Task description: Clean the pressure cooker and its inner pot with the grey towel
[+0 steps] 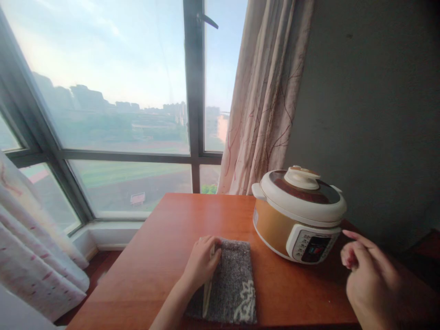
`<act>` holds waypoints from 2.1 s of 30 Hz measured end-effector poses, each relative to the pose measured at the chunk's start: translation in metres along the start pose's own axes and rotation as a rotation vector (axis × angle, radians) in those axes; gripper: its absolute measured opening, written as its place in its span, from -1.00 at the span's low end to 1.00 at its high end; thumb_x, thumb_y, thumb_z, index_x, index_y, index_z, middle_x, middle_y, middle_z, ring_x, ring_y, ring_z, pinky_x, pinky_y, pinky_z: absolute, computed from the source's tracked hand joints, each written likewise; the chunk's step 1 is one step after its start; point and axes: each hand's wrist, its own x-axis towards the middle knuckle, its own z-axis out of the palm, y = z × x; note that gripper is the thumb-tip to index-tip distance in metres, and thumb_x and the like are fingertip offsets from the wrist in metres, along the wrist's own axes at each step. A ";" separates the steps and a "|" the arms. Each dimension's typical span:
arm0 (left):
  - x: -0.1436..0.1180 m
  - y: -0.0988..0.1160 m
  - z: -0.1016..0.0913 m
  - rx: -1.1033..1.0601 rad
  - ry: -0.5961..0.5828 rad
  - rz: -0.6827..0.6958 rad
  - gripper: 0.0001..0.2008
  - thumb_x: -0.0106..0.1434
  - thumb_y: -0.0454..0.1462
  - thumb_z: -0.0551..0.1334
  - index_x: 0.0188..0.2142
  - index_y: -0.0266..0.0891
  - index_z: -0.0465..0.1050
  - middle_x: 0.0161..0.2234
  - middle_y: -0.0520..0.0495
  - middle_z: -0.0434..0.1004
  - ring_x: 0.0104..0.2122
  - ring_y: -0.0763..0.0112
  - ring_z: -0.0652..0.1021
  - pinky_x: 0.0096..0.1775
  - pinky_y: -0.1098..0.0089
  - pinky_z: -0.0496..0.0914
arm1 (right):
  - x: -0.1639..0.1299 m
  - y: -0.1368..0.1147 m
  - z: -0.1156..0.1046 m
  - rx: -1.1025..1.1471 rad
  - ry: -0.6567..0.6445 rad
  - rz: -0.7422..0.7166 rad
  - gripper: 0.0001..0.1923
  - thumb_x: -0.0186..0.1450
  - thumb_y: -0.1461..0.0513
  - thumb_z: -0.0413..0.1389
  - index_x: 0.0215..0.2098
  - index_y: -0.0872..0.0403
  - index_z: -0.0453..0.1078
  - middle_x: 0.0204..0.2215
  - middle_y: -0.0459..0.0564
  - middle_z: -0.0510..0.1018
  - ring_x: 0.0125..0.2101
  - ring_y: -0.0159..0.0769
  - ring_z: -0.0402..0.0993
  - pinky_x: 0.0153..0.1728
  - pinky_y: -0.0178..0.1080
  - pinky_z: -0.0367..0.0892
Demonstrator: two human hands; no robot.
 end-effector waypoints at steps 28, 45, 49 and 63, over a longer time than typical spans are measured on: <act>-0.017 -0.001 0.017 -0.466 0.215 -0.210 -0.77 0.26 -0.17 0.16 -0.24 -0.19 0.57 0.00 -0.16 0.64 0.06 0.10 0.56 0.14 0.07 0.38 | -0.143 0.069 0.116 -0.285 -0.781 -0.129 -0.61 0.31 0.23 0.05 0.05 0.08 0.52 0.18 0.14 0.48 0.19 -0.07 0.42 0.24 0.03 0.29; -0.053 0.008 -0.007 -0.142 0.222 -0.054 -0.75 0.30 -0.22 0.11 -0.15 -0.12 0.56 -0.05 -0.19 0.62 0.02 0.08 0.56 0.08 0.06 0.44 | -0.174 0.041 0.070 -0.250 -0.654 -0.208 -0.75 0.36 0.15 0.11 -0.06 -0.01 0.53 -0.09 0.11 0.61 -0.04 -0.05 0.54 0.03 -0.02 0.46; -0.063 0.028 -0.017 0.024 -0.169 0.159 -0.61 0.20 -0.36 0.16 -0.03 0.00 0.57 0.15 -0.08 0.52 0.26 0.07 0.36 0.26 0.00 0.27 | -0.183 0.019 0.053 -0.264 -0.945 -0.298 -0.58 0.20 0.16 0.29 0.04 -0.10 0.50 0.00 0.04 0.58 0.01 -0.01 0.50 0.06 -0.03 0.43; -0.033 0.039 -0.014 -0.032 -0.266 0.052 -0.65 0.14 -0.38 0.19 -0.12 -0.11 0.62 -0.16 -0.11 0.68 -0.11 0.14 0.60 0.02 0.20 0.39 | -0.154 0.006 0.082 -0.139 -0.900 -0.038 -0.78 0.39 0.23 0.03 -0.28 0.02 0.53 -0.31 0.00 0.63 -0.27 -0.18 0.58 -0.23 -0.24 0.44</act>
